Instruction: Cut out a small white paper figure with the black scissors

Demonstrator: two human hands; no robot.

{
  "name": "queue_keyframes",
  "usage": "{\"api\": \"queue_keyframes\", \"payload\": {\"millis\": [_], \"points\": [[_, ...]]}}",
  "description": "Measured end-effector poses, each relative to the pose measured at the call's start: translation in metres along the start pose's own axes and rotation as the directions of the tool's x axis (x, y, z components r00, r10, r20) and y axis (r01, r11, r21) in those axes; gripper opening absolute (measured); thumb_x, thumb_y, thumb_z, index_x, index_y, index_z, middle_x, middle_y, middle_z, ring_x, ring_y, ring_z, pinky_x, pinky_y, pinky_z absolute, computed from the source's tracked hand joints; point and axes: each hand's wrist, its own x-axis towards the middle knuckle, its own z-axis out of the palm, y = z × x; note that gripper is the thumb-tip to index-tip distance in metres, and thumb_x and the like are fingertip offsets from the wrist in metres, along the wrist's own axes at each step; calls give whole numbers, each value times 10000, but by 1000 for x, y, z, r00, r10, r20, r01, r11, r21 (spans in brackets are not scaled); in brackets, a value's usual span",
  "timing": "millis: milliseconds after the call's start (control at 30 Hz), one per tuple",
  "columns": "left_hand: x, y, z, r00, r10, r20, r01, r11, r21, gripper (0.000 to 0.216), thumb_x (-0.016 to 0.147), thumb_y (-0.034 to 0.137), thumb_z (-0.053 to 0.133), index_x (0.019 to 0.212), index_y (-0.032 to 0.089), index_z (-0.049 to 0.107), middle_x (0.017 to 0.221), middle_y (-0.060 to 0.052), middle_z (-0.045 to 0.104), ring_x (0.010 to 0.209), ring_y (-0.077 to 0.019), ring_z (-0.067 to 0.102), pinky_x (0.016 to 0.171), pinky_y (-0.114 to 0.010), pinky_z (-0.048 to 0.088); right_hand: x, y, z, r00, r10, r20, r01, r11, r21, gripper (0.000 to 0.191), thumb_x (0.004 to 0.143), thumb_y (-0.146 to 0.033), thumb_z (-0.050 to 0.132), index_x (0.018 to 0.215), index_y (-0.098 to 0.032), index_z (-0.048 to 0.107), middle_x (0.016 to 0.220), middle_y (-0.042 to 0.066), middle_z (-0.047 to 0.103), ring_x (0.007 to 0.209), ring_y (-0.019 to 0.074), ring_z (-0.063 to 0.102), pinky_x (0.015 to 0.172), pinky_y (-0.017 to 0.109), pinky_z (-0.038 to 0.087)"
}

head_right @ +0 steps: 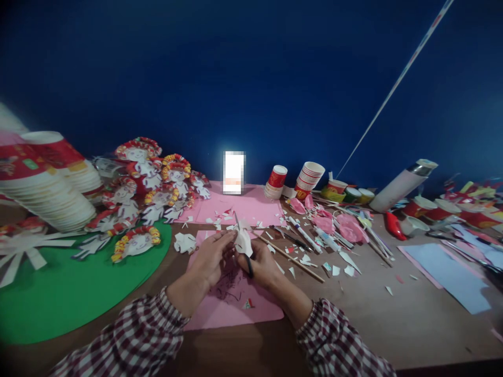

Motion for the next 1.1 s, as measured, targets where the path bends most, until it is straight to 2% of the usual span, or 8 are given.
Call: {"api": "queue_keyframes", "payload": {"millis": [300,500,700,900,1000,1100], "points": [[1,1,-1,1000,-18,-13,18,1000,18,215,582,252,742,736,142,639,602,-14,632,502,-101,571,463,-191,441,1,3,0,1000,-12,-19,12,1000,15,196,684,-291,666,742,-128,574,524,-45,463,423,54,368,391,173,299],[3,-2,-3,999,-32,-24,34,998,56,229,587,308,736,733,167,631,538,25,574,444,-103,521,428,-215,407,-1,-2,3,999,-11,-51,11,1000,12,193,665,-286,683,696,-137,565,488,-49,465,400,50,362,377,171,303],[3,3,-1,995,63,-71,-62,998,17,148,576,208,718,659,146,613,591,1,609,513,-88,552,500,-191,436,2,4,-2,996,75,-56,-74,997,22,206,690,-315,674,779,-144,602,431,-62,465,324,54,366,306,161,298],[9,11,-7,989,114,-90,-111,993,34,227,557,203,725,727,157,582,649,15,625,575,-82,590,554,-180,469,11,5,-9,987,108,-118,-85,979,183,283,630,-315,733,799,-145,583,490,-55,501,379,65,428,317,154,326],[11,15,-10,986,131,-99,-121,987,105,271,555,233,732,760,160,570,611,36,591,502,-67,549,455,-161,413,10,4,-9,988,101,-120,-64,957,283,320,643,-351,732,830,-151,566,519,-45,519,401,65,435,325,147,290],[13,18,-12,987,130,-93,-114,980,161,314,555,269,727,800,173,554,551,59,548,410,-71,487,357,-166,321,9,3,-11,988,49,-145,0,947,321,326,672,-400,717,816,-154,559,546,-36,528,441,70,456,364,155,309]]}}
